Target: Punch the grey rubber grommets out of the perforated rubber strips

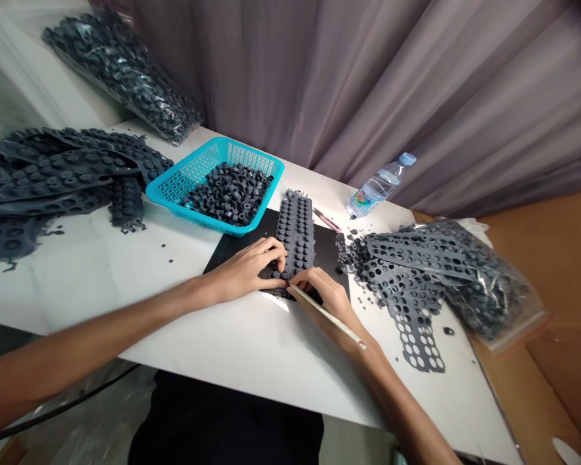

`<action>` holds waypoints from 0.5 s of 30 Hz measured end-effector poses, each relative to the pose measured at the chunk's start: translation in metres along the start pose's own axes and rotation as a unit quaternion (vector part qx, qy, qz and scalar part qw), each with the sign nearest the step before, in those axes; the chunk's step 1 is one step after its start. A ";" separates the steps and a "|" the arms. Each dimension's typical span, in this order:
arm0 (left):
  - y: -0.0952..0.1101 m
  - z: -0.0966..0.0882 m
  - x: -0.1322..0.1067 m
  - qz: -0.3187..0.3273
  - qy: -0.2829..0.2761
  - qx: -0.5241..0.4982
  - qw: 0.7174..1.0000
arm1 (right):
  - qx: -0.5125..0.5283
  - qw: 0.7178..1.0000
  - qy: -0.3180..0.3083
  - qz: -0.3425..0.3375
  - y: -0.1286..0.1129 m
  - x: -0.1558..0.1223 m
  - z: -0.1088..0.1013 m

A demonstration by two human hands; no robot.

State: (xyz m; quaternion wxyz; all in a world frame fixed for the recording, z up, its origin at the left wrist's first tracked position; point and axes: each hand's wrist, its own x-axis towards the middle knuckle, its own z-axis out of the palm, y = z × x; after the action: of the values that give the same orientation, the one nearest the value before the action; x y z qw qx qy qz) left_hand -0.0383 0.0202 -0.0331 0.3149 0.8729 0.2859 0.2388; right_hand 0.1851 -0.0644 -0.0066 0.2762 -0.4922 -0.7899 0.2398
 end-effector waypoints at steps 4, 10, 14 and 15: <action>-0.004 0.000 0.002 0.002 -0.006 -0.008 1.000 | 0.008 1.000 0.008 0.015 0.002 -0.002 0.002; -0.008 0.000 0.003 0.006 -0.005 -0.024 1.000 | 0.006 1.000 -0.009 0.015 0.004 -0.001 0.000; -0.008 -0.001 0.004 0.010 -0.008 -0.027 1.000 | 0.014 1.000 0.004 0.024 0.004 0.000 0.001; -0.008 -0.001 0.004 0.010 -0.009 -0.028 1.000 | 0.017 0.999 0.009 0.027 0.005 0.000 0.001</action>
State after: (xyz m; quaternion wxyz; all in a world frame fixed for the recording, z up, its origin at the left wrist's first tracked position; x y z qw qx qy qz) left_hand -0.0390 0.0283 -0.0369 0.3391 0.8687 0.2680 0.2418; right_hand 0.1873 -0.0628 -0.0105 0.2845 -0.5109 -0.7697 0.2562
